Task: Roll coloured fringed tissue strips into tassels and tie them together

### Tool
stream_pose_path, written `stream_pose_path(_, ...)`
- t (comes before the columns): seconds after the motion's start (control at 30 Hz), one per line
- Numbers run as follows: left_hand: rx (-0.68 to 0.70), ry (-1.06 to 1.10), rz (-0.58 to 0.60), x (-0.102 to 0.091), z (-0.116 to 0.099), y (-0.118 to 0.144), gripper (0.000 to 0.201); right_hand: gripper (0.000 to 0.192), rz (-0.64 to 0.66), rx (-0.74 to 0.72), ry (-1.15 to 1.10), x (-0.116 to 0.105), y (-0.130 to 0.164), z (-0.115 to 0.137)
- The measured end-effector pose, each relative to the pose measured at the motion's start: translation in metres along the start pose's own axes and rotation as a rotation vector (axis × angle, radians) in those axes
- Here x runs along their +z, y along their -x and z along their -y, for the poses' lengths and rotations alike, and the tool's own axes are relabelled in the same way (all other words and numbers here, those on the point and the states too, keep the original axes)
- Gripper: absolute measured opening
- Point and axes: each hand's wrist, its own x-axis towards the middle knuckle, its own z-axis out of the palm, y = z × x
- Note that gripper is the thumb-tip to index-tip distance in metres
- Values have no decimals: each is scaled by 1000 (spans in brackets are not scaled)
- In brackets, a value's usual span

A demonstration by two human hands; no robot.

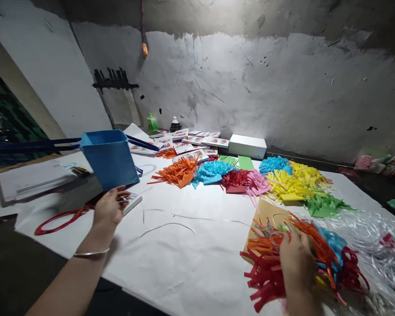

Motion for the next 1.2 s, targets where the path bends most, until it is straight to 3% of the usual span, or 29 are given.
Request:
stream_pose_path(0.07,-28,30,99,22,2,25,24,47,56,-155,-80,17,19,30)
stream_pose_path(0.17,-74,71,309,55,3,71,29,34,321,-406,-259,48,56,84)
stream_pose_path(0.27,-117,102,482,79,1,112,40,24,538,-522,-388,72,85,125)
stream_pose_path(0.37,-148,125,576,89,-1,136,44,15,638,-535,-467,87,101,146)
stream_pose_path(0.5,-179,146,618,93,3,148,45,8,673,-492,-534,98,111,155)
stream_pose_path(0.63,-204,161,625,95,9,155,44,17,674,-429,-617,102,117,160)
stream_pose_path(0.73,-208,163,605,96,12,152,44,27,696,-371,-703,101,118,158)
stream_pose_path(0.83,-185,170,522,91,14,133,44,29,703,-260,-805,96,106,138)
stream_pose_path(0.9,-168,177,431,83,15,111,40,33,595,-142,-871,88,87,111)
stream_pose_path(1.07,-167,190,184,53,17,59,24,42,134,122,-957,47,25,36)
stream_pose_path(1.13,-174,193,138,47,17,53,22,43,61,159,-953,34,14,22)
stream_pose_path(1.2,-186,195,146,48,18,58,23,40,80,152,-935,32,19,24)
